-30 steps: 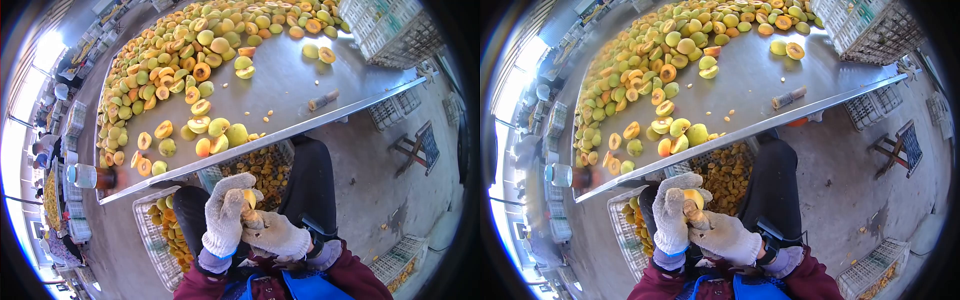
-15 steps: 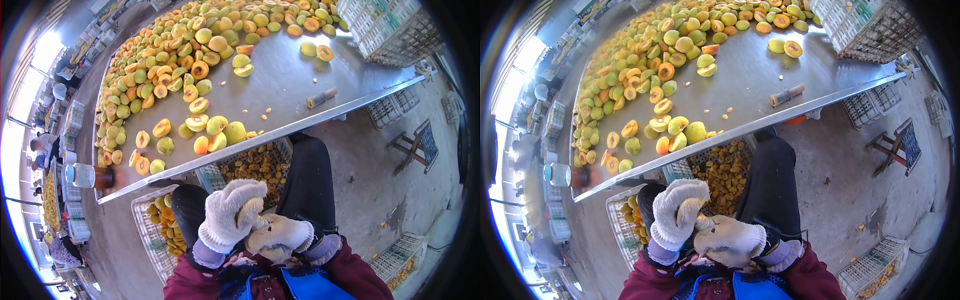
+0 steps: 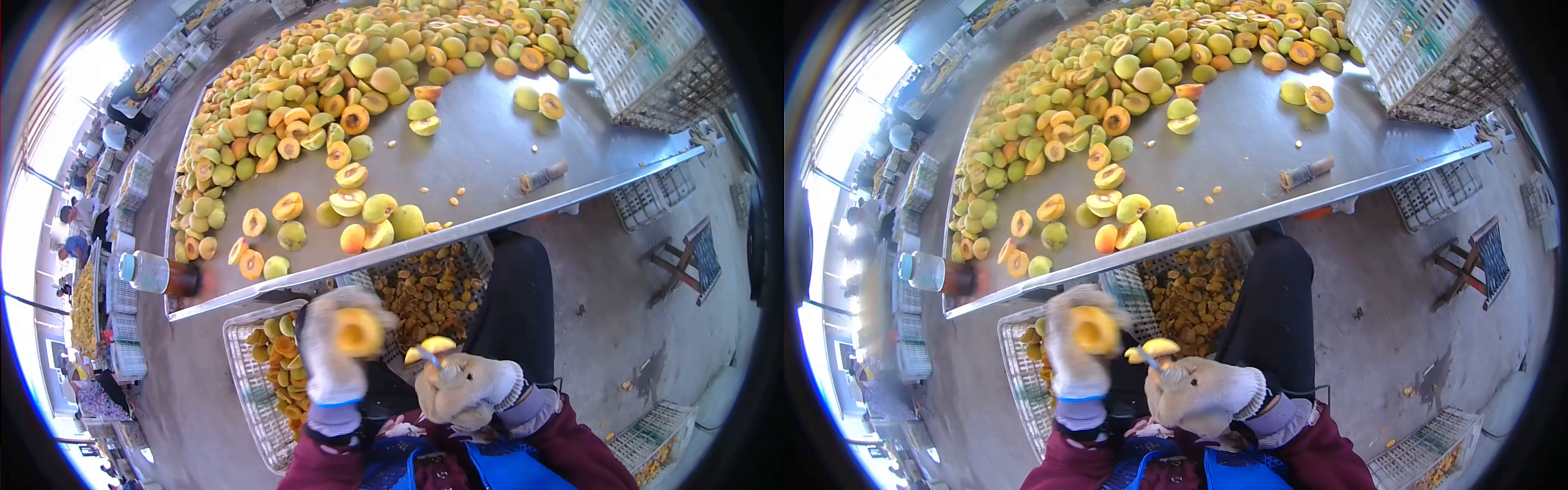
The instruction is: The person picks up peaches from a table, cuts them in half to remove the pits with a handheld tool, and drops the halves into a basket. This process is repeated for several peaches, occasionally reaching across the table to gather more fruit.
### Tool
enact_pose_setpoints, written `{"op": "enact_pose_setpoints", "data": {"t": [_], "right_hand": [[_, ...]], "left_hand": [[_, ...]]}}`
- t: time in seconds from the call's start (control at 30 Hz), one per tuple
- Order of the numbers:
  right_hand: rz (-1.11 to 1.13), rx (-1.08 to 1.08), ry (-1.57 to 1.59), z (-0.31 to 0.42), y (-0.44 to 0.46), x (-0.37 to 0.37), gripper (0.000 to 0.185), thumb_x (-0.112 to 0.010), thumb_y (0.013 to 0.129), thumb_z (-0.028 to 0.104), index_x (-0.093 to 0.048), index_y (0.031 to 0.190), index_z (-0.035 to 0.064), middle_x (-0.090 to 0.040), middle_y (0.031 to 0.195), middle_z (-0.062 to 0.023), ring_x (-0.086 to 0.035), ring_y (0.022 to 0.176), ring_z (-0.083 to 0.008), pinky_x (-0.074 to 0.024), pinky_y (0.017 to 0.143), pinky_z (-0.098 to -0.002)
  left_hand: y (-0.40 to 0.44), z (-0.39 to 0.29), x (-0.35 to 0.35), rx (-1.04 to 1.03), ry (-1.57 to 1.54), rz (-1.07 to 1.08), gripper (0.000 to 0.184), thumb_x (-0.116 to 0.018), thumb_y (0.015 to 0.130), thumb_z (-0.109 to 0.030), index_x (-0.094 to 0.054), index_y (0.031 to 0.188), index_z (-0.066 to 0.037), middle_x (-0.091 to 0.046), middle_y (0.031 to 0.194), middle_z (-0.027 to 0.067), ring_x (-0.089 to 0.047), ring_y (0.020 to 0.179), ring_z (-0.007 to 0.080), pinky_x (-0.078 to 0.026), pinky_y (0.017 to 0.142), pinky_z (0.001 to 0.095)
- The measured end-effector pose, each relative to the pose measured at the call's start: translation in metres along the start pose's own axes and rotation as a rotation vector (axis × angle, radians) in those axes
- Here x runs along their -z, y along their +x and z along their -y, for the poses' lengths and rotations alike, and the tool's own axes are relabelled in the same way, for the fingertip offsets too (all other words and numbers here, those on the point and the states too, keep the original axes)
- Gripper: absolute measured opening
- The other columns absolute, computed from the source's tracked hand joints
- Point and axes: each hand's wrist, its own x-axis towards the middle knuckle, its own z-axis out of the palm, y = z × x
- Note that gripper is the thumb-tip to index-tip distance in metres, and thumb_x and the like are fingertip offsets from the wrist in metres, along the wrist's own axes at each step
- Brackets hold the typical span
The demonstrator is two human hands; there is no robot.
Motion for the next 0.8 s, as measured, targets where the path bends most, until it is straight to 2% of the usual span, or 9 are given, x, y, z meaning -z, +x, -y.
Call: {"op": "enact_pose_setpoints", "data": {"t": [0.13, 0.27, 0.33, 0.4, 0.5, 0.57, 0.63, 0.73, 0.8], "right_hand": [[-0.31, -0.251, -0.053, 0.012, 0.003, 0.001, 0.014, -0.066, 0.088, 0.021, -0.059, 0.086, 0.0091, -0.05, 0.059, 0.0019, -0.047, 0.048, -0.0074, -0.0387, 0.044, -0.0249], [-0.481, -0.389, -0.287, 0.014, 0.022, -0.014, 0.013, -0.061, 0.09, 0.026, -0.058, 0.089, 0.0131, -0.053, 0.059, 0.0014, -0.049, 0.048, -0.0078, -0.0401, 0.046, -0.0245], [-0.563, -0.356, -0.43, 0.007, 0.023, -0.01, 0.017, -0.061, 0.089, 0.029, -0.059, 0.091, 0.0126, -0.055, 0.06, -0.0002, -0.052, 0.05, -0.0094, -0.0423, 0.048, -0.0256], [-0.649, -0.32, -0.574, 0.008, 0.022, -0.011, 0.022, -0.061, 0.087, 0.033, -0.059, 0.093, 0.0121, -0.057, 0.061, -0.0018, -0.056, 0.051, -0.0109, -0.0446, 0.05, -0.0266], [-0.707, -0.325, -0.79, 0.017, 0.019, -0.014, 0.032, -0.059, 0.085, 0.041, -0.06, 0.1, 0.0126, -0.062, 0.063, -0.0031, -0.061, 0.055, -0.0148, -0.0487, 0.055, -0.029], [-0.721, -0.316, -0.947, 0.017, 0.019, -0.013, 0.038, -0.055, 0.086, 0.046, -0.061, 0.105, 0.0142, -0.065, 0.066, -0.0056, -0.066, 0.059, -0.0225, -0.0513, 0.059, -0.0336], [-0.786, -0.252, -1.112, 0.001, 0.025, -0.004, 0.039, -0.054, 0.086, 0.047, -0.061, 0.105, 0.0142, -0.066, 0.067, -0.0065, -0.066, 0.062, -0.026, -0.0518, 0.059, -0.0361], [-0.835, -0.204, -1.336, -0.002, 0.03, -0.004, 0.041, -0.054, 0.087, 0.049, -0.061, 0.106, 0.0137, -0.067, 0.07, -0.0091, -0.067, 0.066, -0.0319, -0.0522, 0.06, -0.0408], [-0.836, -0.225, -1.381, 0.002, 0.031, -0.005, 0.042, -0.053, 0.088, 0.05, -0.061, 0.106, 0.0132, -0.068, 0.072, -0.0108, -0.067, 0.069, -0.0343, -0.0522, 0.061, -0.043]], "left_hand": [[0.02, -0.022, 0.069, -0.319, 0.572, -0.34, 0.041, -0.051, 0.097, -0.042, -0.063, 0.101, -0.003, -0.064, 0.096, 0.0113, -0.064, 0.089, 0.0226, -0.052, 0.074, 0.0318], [0.064, -0.009, 0.087, -0.649, 1.338, -0.179, 0.04, -0.071, 0.081, -0.029, -0.065, 0.11, -0.002, -0.061, 0.119, 0.0182, -0.056, 0.114, 0.0332, -0.044, 0.098, 0.039], [0.094, 0.004, 0.054, -0.425, 1.069, -0.04, 0.052, -0.071, 0.081, -0.03, -0.058, 0.122, -0.001, -0.06, 0.123, 0.0195, -0.055, 0.117, 0.0314, -0.042, 0.1, 0.0376], [0.124, 0.004, 0.023, -0.511, 1.526, 0.091, 0.054, -0.069, 0.082, -0.033, -0.056, 0.125, -0.001, -0.061, 0.121, 0.0195, -0.059, 0.113, 0.0288, -0.045, 0.097, 0.0353], [0.162, 0.012, 0.02, 0.017, 1.063, 0.128, 0.053, -0.068, 0.082, -0.033, -0.056, 0.123, -0.001, -0.064, 0.113, 0.0178, -0.062, 0.104, 0.0276, -0.047, 0.092, 0.0348], [0.14, -0.005, 0.006, 0.043, 0.671, 0.073, 0.044, -0.063, 0.09, -0.026, -0.053, 0.128, -0.006, -0.06, 0.112, 0.0095, -0.058, 0.09, 0.0121, -0.049, 0.074, 0.0266], [0.104, -0.014, -0.001, -0.05, -0.008, 0.212, 0.049, -0.064, 0.091, -0.028, -0.049, 0.132, -0.006, -0.06, 0.11, 0.009, -0.058, 0.088, 0.0127, -0.049, 0.071, 0.0274], [0.051, -0.023, -0.006, -0.103, 0.154, 0.493, 0.046, -0.064, 0.089, -0.022, -0.049, 0.128, -0.003, -0.06, 0.113, 0.0115, -0.063, 0.094, 0.0201, -0.052, 0.082, 0.0332], [0.044, -0.017, -0.019, -0.513, 1.033, 0.638, 0.036, -0.068, 0.084, -0.018, -0.059, 0.115, -0.004, -0.063, 0.112, 0.0141, -0.064, 0.1, 0.0276, -0.053, 0.085, 0.0367]]}}
